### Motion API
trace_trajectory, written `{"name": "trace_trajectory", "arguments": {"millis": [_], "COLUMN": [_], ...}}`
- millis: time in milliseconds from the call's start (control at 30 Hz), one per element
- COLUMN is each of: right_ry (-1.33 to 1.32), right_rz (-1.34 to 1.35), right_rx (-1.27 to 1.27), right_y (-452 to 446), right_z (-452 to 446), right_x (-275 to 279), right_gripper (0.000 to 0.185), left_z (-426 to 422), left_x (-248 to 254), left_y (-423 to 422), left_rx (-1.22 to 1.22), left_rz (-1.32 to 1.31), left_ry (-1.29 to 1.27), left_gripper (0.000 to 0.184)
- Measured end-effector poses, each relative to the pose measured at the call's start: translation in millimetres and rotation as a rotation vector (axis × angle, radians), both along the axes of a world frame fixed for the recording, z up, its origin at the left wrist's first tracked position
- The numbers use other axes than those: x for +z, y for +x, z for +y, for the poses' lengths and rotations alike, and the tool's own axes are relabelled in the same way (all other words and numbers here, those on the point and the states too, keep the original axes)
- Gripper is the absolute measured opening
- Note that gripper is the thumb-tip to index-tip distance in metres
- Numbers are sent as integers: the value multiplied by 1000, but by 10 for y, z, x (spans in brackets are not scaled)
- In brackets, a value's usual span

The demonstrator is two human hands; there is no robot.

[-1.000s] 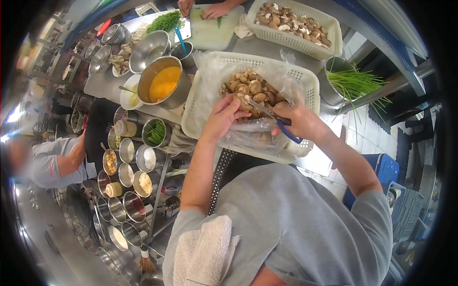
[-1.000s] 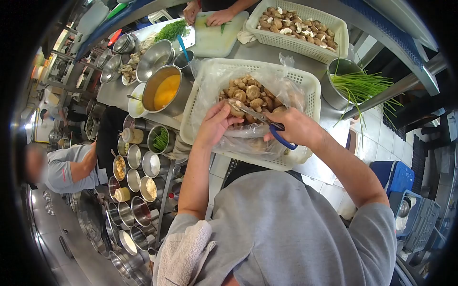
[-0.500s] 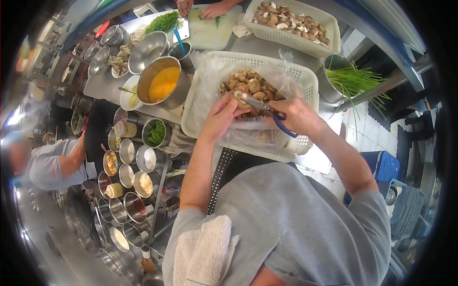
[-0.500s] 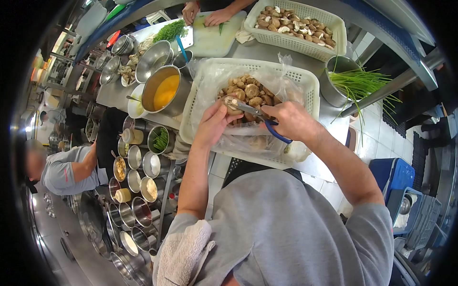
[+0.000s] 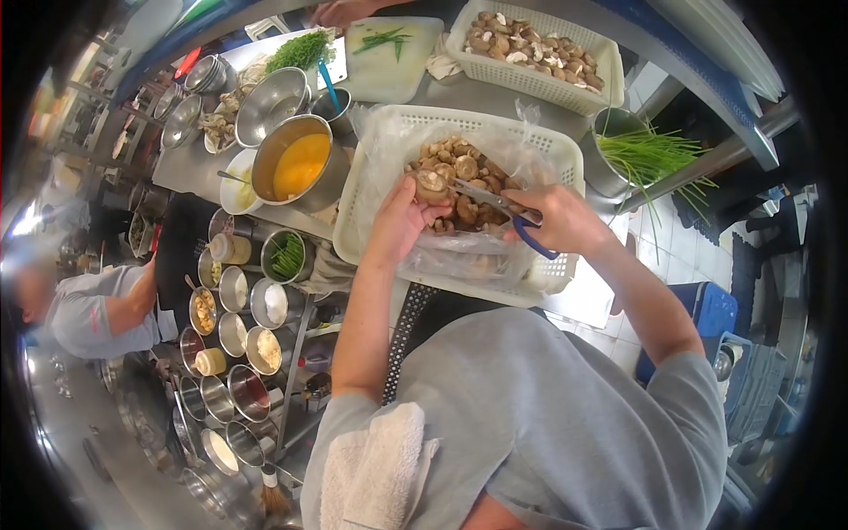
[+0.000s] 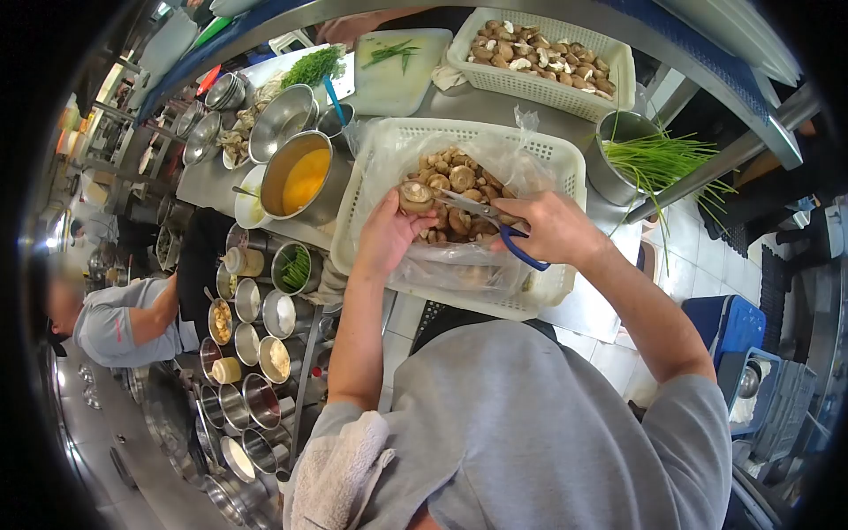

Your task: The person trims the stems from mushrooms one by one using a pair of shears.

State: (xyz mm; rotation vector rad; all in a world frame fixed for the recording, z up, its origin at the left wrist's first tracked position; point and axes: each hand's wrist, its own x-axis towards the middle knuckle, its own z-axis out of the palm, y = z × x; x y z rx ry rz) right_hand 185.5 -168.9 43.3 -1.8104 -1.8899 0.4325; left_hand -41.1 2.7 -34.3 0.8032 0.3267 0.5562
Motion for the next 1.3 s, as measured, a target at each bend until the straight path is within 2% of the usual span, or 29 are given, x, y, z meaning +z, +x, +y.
{"name": "trace_trajectory", "arguments": {"millis": [67,267,433,733,933,1133,1233,1300], "right_ry": [35,16,-55,-118,-94,-176,-271,-358], "right_rz": [-37,-107,-140,-87,-88,46,264,307], "right_rx": [17,97,130,153,133,111,114,131], "right_y": [17,56,29,11,-9,-12,36,72], "right_z": [18,67,138,258,272,279,286,269], "right_x": [35,166,185,33,-68,-177,-176,-191], "right_gripper": [53,52,54,55,48,38,37,38], "left_z": [-10,-39,-79,-18,-21,-20,24,42], "left_x": [50,144,122,13,29,75,39,39], "left_y": [-20,-32,-12,9,31,43,24,15], "left_rx": [-29,-80,-25,-22,-18,-5,-45,-84], "left_rz": [4,18,53,139,110,153,157,147], "left_ry": [-75,-66,-5,-19,-96,-177,-198,-179], "left_gripper": [47,45,48,49,48,43,42,42]}}
